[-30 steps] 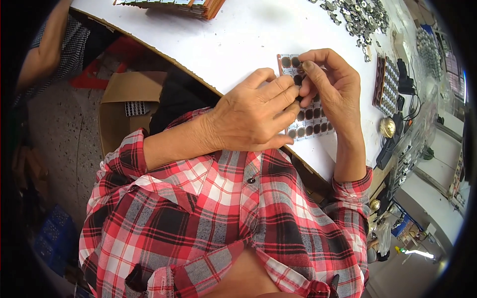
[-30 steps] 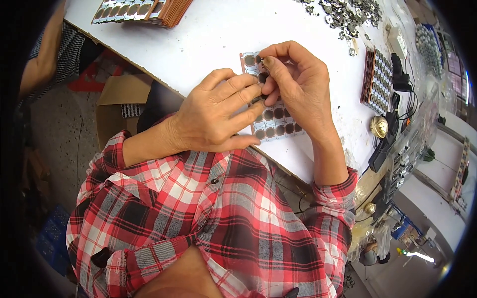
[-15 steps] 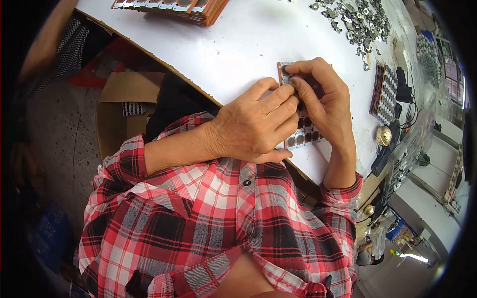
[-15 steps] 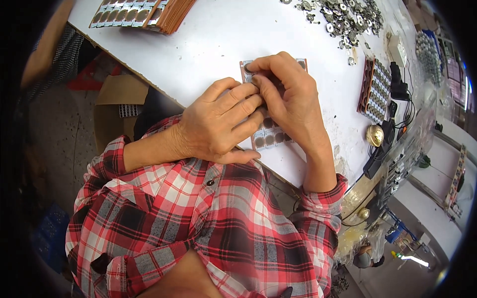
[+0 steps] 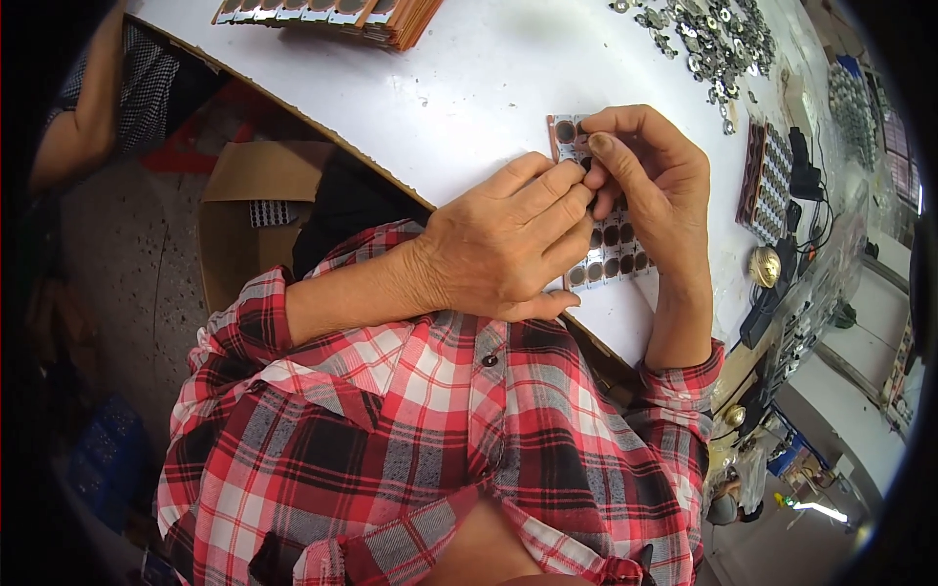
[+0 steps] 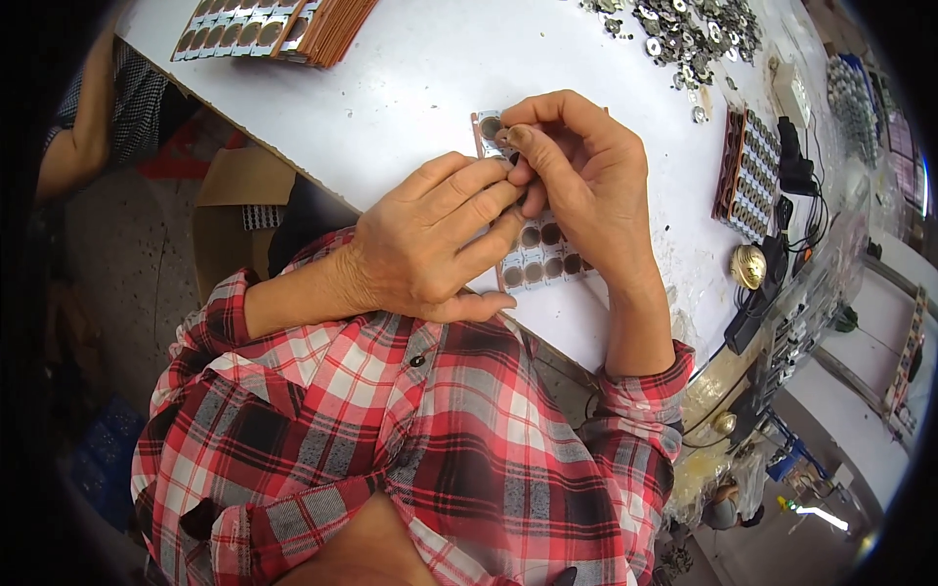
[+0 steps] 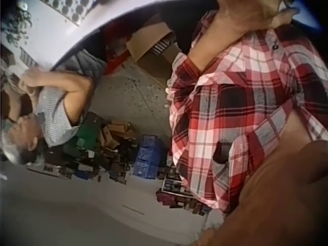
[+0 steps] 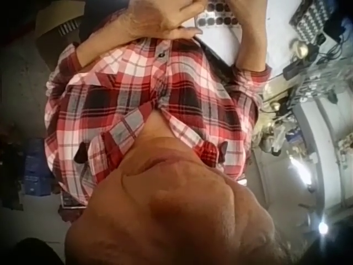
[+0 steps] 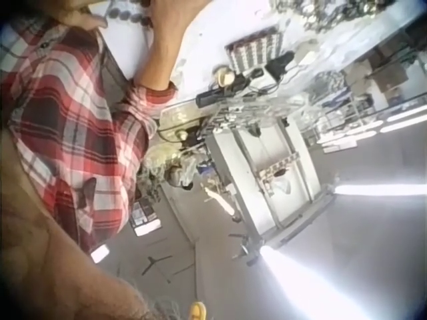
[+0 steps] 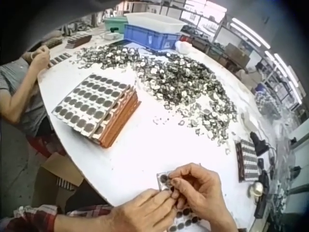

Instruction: Assembling small metal components onto a grid card at a factory workbench.

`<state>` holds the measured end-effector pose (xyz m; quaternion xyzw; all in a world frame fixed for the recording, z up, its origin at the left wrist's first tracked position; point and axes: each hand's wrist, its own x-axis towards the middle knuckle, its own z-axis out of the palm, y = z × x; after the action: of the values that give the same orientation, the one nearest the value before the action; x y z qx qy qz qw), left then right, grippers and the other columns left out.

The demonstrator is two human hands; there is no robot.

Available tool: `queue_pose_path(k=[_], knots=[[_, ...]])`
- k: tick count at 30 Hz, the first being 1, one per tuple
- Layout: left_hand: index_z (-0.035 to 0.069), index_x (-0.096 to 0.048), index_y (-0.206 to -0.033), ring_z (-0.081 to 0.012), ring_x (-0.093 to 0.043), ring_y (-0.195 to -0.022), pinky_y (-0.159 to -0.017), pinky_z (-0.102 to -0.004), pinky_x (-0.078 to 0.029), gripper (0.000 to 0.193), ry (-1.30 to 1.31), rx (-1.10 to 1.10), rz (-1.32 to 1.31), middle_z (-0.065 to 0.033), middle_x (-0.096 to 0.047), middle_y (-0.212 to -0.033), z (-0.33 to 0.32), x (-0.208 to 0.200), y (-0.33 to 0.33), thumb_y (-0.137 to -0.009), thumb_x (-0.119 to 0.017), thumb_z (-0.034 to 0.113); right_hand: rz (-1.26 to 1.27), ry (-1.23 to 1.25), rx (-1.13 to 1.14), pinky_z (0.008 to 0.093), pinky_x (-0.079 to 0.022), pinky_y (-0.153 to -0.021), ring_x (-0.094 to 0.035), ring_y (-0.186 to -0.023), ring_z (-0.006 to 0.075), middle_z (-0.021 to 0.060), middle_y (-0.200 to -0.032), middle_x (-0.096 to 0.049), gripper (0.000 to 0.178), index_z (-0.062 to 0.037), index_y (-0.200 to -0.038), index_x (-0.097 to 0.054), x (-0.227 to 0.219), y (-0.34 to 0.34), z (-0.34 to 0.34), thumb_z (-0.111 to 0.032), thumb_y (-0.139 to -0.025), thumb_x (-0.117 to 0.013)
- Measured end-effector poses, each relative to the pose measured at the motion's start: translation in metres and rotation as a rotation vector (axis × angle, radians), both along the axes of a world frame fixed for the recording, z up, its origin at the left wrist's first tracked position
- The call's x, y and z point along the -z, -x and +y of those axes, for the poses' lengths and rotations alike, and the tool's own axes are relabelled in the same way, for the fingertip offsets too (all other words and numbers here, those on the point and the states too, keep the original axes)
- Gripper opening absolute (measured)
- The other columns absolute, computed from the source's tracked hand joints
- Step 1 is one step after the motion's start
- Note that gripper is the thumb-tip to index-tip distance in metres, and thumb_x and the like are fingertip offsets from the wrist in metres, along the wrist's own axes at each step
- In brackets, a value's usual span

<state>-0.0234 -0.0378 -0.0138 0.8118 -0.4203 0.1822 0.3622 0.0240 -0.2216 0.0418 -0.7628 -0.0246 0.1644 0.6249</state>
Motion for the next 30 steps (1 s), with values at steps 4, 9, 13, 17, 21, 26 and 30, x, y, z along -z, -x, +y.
queue_pose_path(k=[4, 9, 13, 17, 21, 26, 30], knots=[[-0.004, -0.069, -0.101, -0.0381, -0.06, -0.119, -0.105, -0.0506, -0.047, 0.061, -0.013, 0.015, -0.007, -0.0218, -0.065, -0.117, -0.001, 0.001, -0.001, -0.067, -0.078, 0.047, -0.157, 0.141, -0.006, 0.0166, -0.045, -0.057, -0.056, -0.066, 0.002, 0.0014, -0.085, -0.068, 0.011, 0.0015, -0.109, -0.071, 0.011, 0.001, 0.003, -0.004, -0.101, -0.066], [-0.004, -0.069, -0.098, -0.039, -0.058, -0.118, -0.106, -0.0521, -0.045, 0.06, 0.006, 0.016, -0.008, -0.021, -0.065, -0.112, -0.002, 0.001, -0.001, -0.066, -0.081, 0.046, -0.245, 0.247, -0.002, 0.017, -0.046, -0.062, -0.059, -0.072, 0.0023, 0.0011, -0.089, -0.07, 0.01, 0.001, -0.109, -0.071, 0.012, 0.0, 0.006, -0.002, -0.1, -0.066], [-0.003, -0.069, -0.098, -0.0395, -0.057, -0.119, -0.108, -0.0541, -0.043, 0.059, -0.018, 0.029, 0.001, -0.0209, -0.065, -0.112, -0.002, 0.0, 0.0, -0.068, -0.081, 0.046, -0.41, 0.382, -0.065, 0.0201, -0.051, -0.068, -0.064, -0.077, 0.0056, 0.0017, -0.091, -0.071, 0.01, 0.0016, -0.107, -0.071, 0.008, 0.002, 0.01, 0.001, -0.098, -0.068], [-0.003, -0.069, -0.098, -0.0393, -0.057, -0.118, -0.108, -0.0549, -0.042, 0.058, -0.036, 0.036, 0.006, -0.0212, -0.065, -0.112, -0.001, -0.001, 0.0, -0.069, -0.08, 0.046, -0.349, 0.379, 0.013, 0.0225, -0.053, -0.074, -0.066, -0.082, 0.0068, 0.0019, -0.092, -0.07, 0.01, 0.0017, -0.105, -0.071, 0.015, 0.003, 0.009, 0.003, -0.095, -0.07], [-0.002, -0.069, -0.097, -0.0394, -0.057, -0.117, -0.109, -0.0551, -0.042, 0.055, -0.041, 0.032, 0.005, -0.0211, -0.065, -0.11, -0.004, -0.003, 0.001, -0.07, -0.08, 0.044, -0.467, 0.416, -0.057, 0.0224, -0.053, -0.074, -0.065, -0.082, 0.0065, 0.0016, -0.09, -0.07, 0.009, 0.0018, -0.103, -0.072, 0.02, -0.003, 0.003, 0.003, -0.094, -0.071], [-0.007, -0.066, -0.1, -0.0429, -0.058, -0.116, -0.106, -0.0574, -0.046, 0.06, -0.006, 0.044, 0.037, -0.0242, -0.062, -0.111, -0.003, -0.007, 0.001, -0.063, -0.08, 0.038, -0.372, 0.27, -0.11, 0.0216, -0.051, -0.071, -0.063, -0.079, 0.0057, 0.0015, -0.088, -0.069, 0.008, 0.0024, -0.1, -0.073, 0.017, -0.007, 0.001, 0.004, -0.093, -0.071], [-0.007, -0.065, -0.101, -0.0438, -0.059, -0.115, -0.104, -0.0581, -0.046, 0.059, 0.008, 0.061, 0.077, -0.0259, -0.062, -0.111, -0.002, -0.011, -0.001, -0.063, -0.081, 0.035, -0.334, 0.303, -0.076, 0.0207, -0.05, -0.068, -0.062, -0.078, 0.0042, 0.0005, -0.086, -0.069, 0.009, 0.0016, -0.099, -0.073, 0.016, -0.008, 0.004, 0.003, -0.091, -0.071]])
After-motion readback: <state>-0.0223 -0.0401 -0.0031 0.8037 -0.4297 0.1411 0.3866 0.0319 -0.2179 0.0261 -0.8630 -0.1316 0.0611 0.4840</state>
